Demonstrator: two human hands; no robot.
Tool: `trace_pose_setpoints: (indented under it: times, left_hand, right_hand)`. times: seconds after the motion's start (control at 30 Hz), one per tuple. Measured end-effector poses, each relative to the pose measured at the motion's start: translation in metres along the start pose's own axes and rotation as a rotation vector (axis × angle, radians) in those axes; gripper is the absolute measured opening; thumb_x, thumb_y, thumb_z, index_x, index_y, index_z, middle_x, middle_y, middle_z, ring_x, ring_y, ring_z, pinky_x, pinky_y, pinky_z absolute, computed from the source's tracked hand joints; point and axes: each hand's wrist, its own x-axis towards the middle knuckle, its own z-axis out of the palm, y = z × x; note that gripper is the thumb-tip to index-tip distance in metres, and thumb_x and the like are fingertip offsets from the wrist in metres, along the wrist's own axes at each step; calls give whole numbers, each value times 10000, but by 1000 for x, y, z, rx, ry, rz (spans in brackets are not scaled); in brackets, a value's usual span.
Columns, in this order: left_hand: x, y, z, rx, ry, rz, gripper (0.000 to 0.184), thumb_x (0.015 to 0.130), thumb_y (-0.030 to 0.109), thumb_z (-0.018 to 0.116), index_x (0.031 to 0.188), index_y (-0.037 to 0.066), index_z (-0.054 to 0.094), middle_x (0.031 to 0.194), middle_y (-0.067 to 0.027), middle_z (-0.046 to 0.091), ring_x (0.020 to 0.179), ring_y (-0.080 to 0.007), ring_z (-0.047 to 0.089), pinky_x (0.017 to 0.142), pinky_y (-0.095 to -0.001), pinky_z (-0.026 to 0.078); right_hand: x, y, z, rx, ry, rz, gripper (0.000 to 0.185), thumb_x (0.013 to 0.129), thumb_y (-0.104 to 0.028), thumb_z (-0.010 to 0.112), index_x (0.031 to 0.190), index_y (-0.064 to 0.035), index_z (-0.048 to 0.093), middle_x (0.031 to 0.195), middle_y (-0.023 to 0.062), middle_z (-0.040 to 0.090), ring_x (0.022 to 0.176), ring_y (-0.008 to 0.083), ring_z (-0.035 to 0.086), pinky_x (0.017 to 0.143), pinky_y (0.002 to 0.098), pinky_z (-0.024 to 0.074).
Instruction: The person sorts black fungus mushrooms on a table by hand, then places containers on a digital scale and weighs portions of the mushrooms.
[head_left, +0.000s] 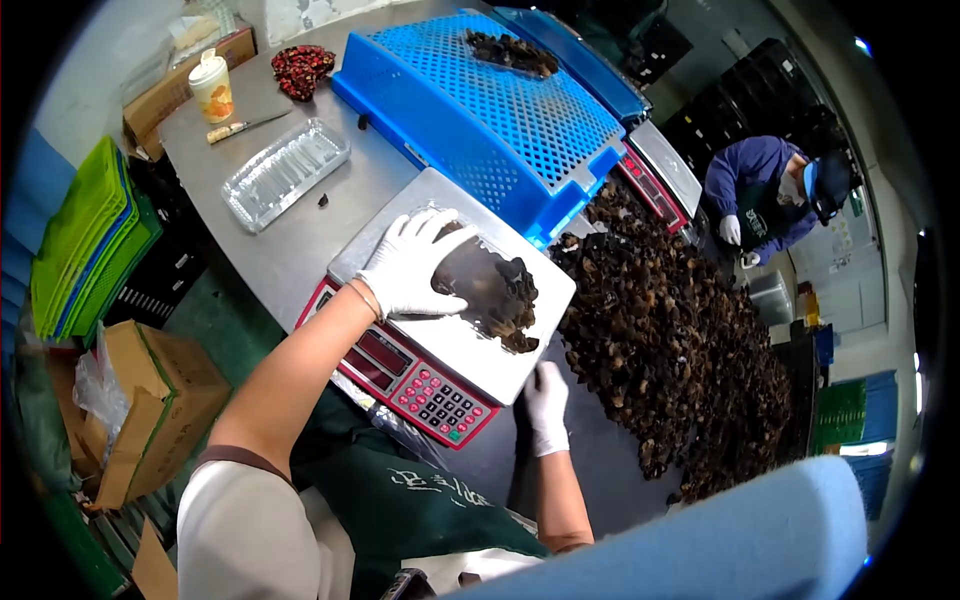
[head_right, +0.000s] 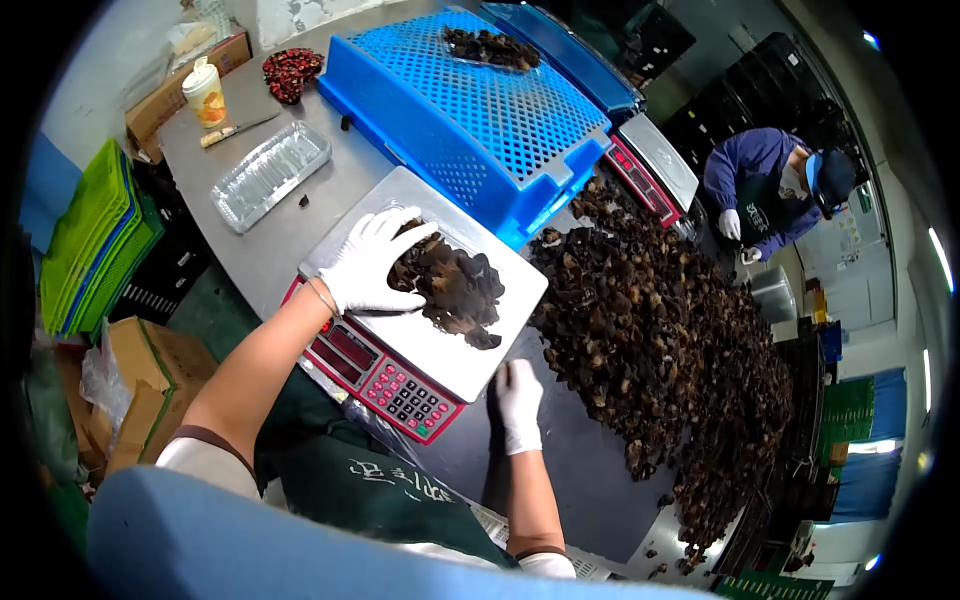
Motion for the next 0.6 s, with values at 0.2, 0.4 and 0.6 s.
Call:
trace_pose_setpoints:
  times: [0.2,0.4,0.6]
  left_hand:
    - [1,3,0,41,-36,-26,912,632,497,780,1423,205,433,1434,-170,378,1320,-388,355,1096,-517,266]
    - [2,4,3,30,-46,-52,907,621,481,770,1413,193,436,1415,-160,397,1329,-374,352,1107,-516,259]
    - [6,3,-8,-51,-83,-59,947,638,572,764,1426,172,423,1415,-186,403,1333,-397,357,1120,-508,269]
  right_hand:
    - [87,-65,-60,462,304,148,89,920,-67,649,939,20,647,936,68,686,851,118,606,783,271,495]
    - [149,-136,-36,98,29,-401,320,830,-249,713,1078,-54,658,1080,122,647,973,305,602,873,398,467]
    - [148,-133,-45,16,-235,-365,476,868,-295,638,1269,-45,574,1290,169,563,1167,349,512,1020,446,353]
